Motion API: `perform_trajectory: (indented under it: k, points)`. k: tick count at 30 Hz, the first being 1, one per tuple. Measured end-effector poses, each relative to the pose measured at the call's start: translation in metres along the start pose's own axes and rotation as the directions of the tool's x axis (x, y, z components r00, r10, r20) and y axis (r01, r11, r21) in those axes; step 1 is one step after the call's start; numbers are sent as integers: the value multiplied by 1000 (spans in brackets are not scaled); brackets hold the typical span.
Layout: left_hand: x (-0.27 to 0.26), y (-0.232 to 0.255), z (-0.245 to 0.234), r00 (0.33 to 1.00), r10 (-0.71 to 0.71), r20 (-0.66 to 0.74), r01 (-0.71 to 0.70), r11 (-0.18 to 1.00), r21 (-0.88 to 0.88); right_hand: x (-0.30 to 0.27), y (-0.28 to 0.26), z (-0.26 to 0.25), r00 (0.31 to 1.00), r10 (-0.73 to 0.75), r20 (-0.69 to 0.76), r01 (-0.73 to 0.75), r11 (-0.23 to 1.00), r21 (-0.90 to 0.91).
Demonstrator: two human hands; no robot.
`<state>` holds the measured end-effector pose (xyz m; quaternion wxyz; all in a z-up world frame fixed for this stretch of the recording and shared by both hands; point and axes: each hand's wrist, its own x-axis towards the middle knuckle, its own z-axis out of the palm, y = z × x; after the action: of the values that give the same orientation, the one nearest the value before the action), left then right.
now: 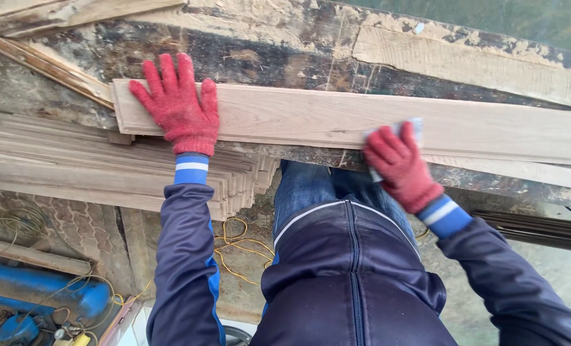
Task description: The recorder sands a wooden plank, first using an electric orbital sander and then manual sandpaper.
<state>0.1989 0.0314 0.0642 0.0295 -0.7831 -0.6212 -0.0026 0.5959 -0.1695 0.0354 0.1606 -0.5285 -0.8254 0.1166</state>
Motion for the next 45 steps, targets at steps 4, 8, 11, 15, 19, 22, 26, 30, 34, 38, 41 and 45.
perform_trajectory:
  k: [4, 8, 11, 15, 19, 22, 26, 30, 34, 38, 41, 45]
  points:
    - [-1, 1, -1, 1000, -15, -18, 14, 999, -34, 108, -70, 29, 982, -141, 124, 148, 988, -49]
    - [-1, 1, -4, 1000, -1, -29, -1, 999, -51, 170, -112, 51, 992, -127, -8, 126, 978, 165]
    - [0, 3, -11, 999, -12, -39, 9, 996, -88, 130, -83, 43, 992, -83, 95, 79, 996, 39]
    - [-1, -2, 2, 990, 22, -142, -24, 1000, -16, 47, -32, 21, 990, 86, -116, -78, 995, 64]
    - [-1, 0, -3, 993, -3, -115, 1, 1000, -21, 55, -51, 21, 943, 284, -174, -284, 958, 24]
    - [1, 0, -6, 996, -9, -92, 7, 1000, -28, 134, -91, 45, 958, 213, -192, -192, 974, 119]
    - [-10, -6, 14, 991, -66, -120, 56, 994, -89, 223, -139, 84, 997, 52, -59, -54, 998, -27]
    - [-11, -9, 31, 974, -83, -213, 61, 992, -111, 164, -105, 63, 991, 88, -104, -96, 993, -69]
    - [-11, -4, 28, 939, -112, -324, 58, 983, -173, 96, -79, 26, 936, 332, -118, -338, 940, -36]
    - [-11, -4, 26, 923, -95, -372, 21, 980, -198, 145, -116, 41, 939, 305, -160, -295, 952, 83]
    - [-11, -5, 32, 920, -95, -381, 34, 986, -163, 216, -163, 82, 981, 108, -162, -102, 994, 49]
    - [-14, -11, 37, 920, -80, -383, 15, 985, -170, 207, -146, 83, 984, 65, -165, -77, 995, -63]
